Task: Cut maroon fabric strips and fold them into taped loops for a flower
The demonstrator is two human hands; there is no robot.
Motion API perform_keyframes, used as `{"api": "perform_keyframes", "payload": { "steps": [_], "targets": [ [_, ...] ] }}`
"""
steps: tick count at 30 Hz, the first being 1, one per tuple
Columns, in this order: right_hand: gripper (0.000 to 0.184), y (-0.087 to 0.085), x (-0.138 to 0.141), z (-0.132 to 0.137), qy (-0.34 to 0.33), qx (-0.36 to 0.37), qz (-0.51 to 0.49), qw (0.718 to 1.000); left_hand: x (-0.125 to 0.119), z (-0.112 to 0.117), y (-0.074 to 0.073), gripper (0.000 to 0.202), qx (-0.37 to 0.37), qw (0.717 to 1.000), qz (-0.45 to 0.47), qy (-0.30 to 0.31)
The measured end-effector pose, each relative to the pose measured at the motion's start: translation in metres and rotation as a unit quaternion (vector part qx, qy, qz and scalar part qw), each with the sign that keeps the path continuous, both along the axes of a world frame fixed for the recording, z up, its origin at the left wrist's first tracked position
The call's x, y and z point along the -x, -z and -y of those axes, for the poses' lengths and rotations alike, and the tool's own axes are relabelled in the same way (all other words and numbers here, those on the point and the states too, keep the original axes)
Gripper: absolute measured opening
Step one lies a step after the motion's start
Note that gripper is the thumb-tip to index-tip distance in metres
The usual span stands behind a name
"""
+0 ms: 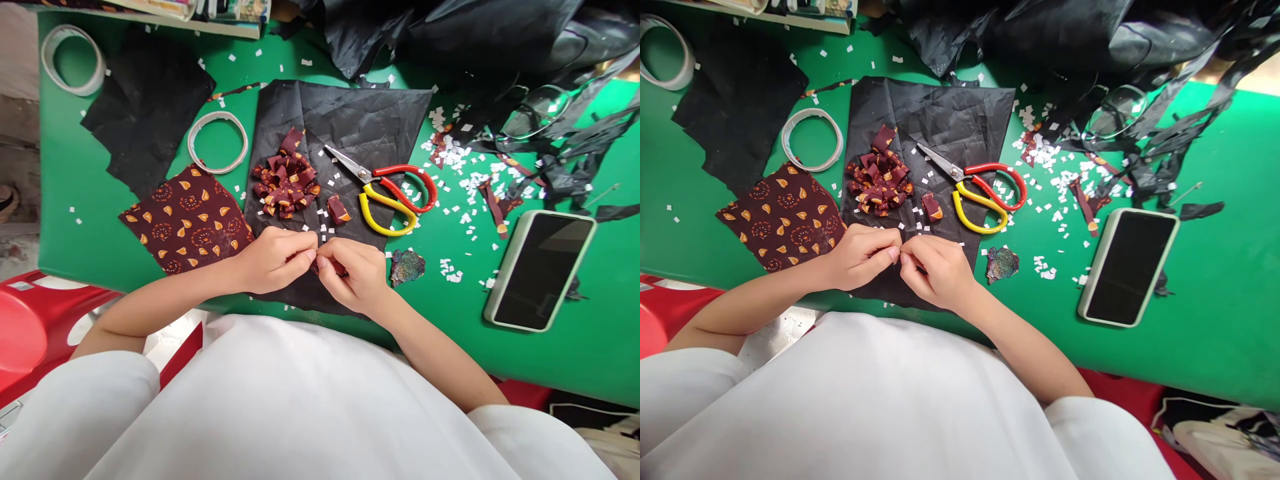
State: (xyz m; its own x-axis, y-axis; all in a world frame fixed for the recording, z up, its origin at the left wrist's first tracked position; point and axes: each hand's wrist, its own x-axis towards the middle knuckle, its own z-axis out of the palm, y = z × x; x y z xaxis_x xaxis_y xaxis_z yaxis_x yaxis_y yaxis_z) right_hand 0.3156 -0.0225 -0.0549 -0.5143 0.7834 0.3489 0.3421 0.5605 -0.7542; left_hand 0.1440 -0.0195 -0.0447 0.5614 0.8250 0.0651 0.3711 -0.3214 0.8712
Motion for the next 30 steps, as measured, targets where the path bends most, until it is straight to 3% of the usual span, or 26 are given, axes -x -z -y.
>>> {"api": "perform_keyframes", "payload": {
  "steps": [30],
  "targets": [
    [0.017, 0.0002, -0.0005, -0.0009, -0.004, 0.018, -0.005, 1.000, 0.0009, -0.0009, -0.0007, 0.020, 0.003, 1.000, 0.001, 0.013]
  ]
}}
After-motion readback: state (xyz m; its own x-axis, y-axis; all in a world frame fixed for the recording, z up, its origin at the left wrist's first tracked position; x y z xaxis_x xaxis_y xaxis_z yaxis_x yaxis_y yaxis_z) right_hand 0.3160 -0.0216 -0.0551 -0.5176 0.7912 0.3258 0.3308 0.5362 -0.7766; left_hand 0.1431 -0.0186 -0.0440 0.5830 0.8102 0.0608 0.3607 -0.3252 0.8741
